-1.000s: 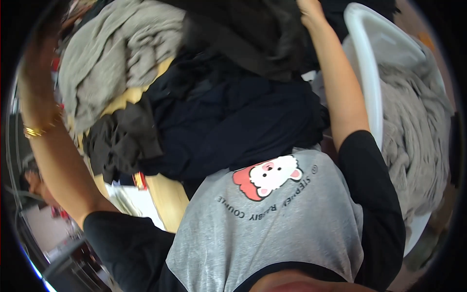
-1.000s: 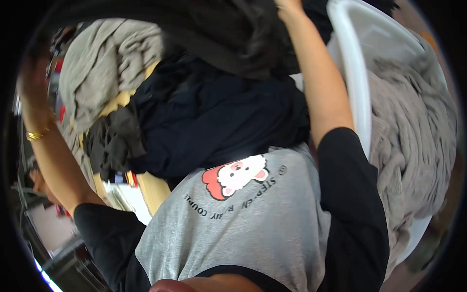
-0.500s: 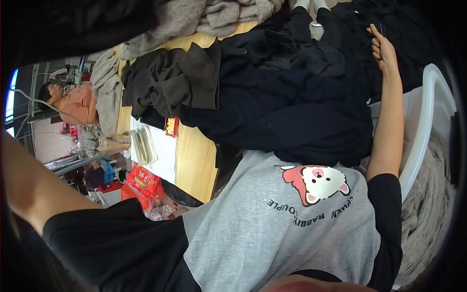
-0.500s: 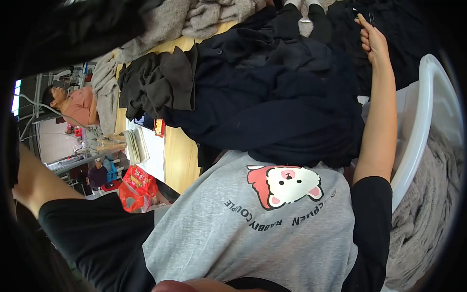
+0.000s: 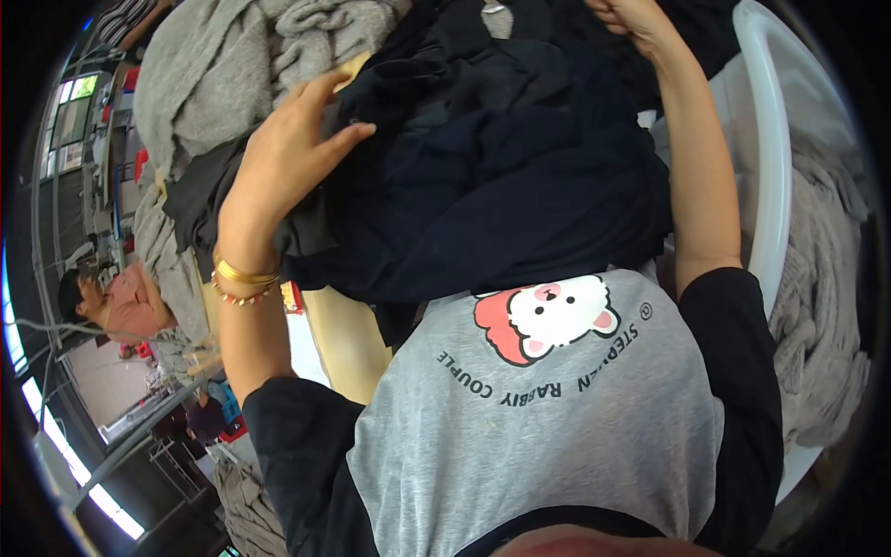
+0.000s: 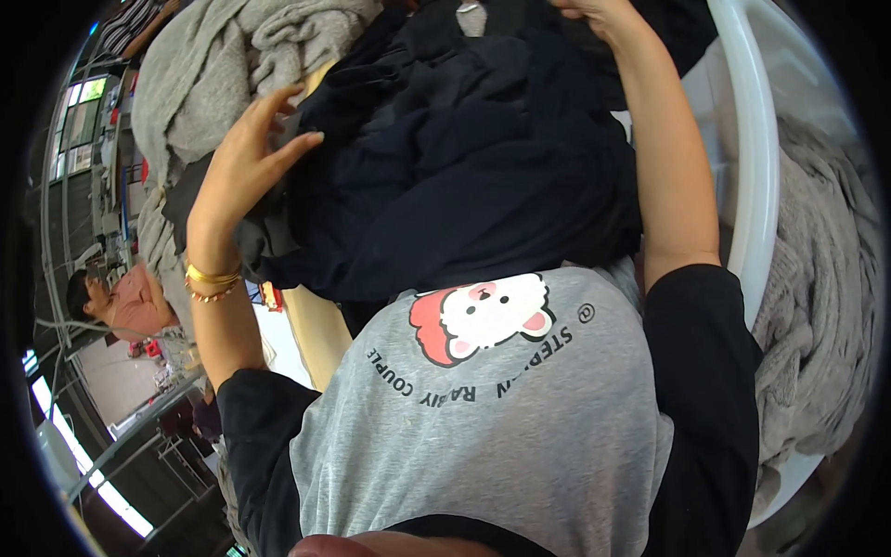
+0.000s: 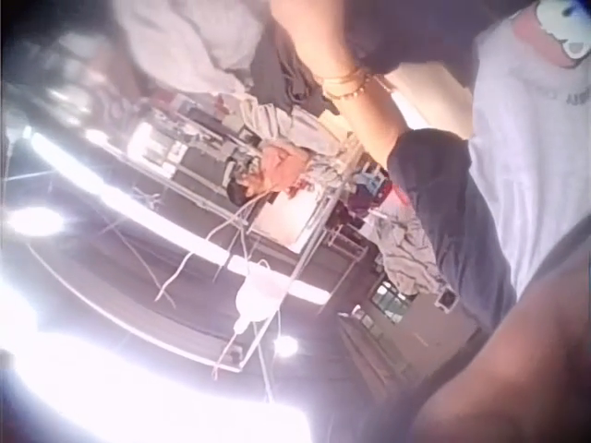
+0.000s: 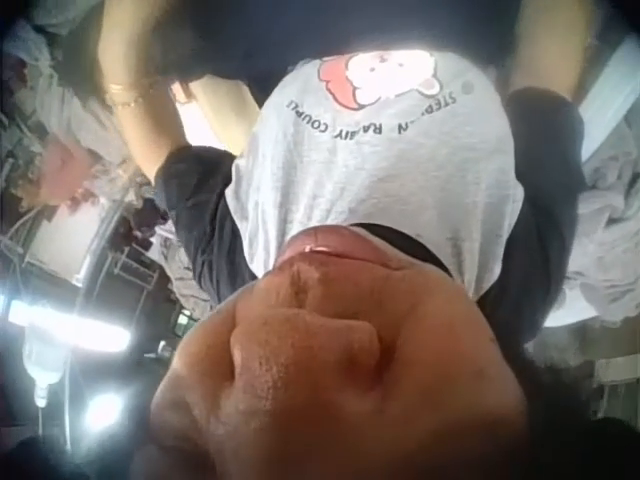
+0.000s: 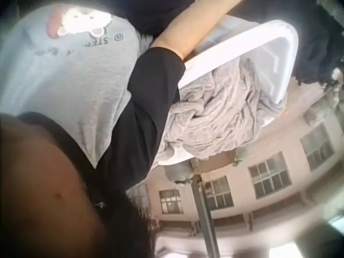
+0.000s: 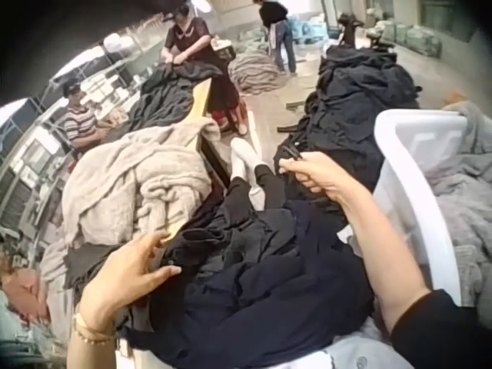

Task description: Trimming loose threads from black garments using a thread nipper.

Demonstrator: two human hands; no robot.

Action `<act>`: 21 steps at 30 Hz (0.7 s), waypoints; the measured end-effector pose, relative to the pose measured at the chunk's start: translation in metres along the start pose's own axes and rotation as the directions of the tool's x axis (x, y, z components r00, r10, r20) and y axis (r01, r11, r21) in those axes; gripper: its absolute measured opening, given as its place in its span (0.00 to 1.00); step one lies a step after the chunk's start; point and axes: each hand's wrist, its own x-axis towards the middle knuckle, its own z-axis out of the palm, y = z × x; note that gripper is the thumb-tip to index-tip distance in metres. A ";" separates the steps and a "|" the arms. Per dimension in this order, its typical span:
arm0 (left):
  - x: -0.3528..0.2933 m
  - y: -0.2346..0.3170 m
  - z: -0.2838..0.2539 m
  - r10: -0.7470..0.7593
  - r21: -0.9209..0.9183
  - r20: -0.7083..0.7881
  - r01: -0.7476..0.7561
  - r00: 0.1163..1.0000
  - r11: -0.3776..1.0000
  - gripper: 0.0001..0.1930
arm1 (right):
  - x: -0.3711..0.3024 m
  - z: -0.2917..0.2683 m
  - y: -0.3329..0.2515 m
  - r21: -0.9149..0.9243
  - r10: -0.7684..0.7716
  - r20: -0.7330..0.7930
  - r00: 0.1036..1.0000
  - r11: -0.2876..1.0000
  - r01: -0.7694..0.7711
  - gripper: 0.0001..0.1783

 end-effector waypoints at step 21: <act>0.076 0.141 0.080 0.529 -0.595 0.019 -0.416 0.848 0.688 0.07 | -0.037 0.015 -0.029 -0.323 0.022 -0.333 0.943 0.936 -0.136 0.14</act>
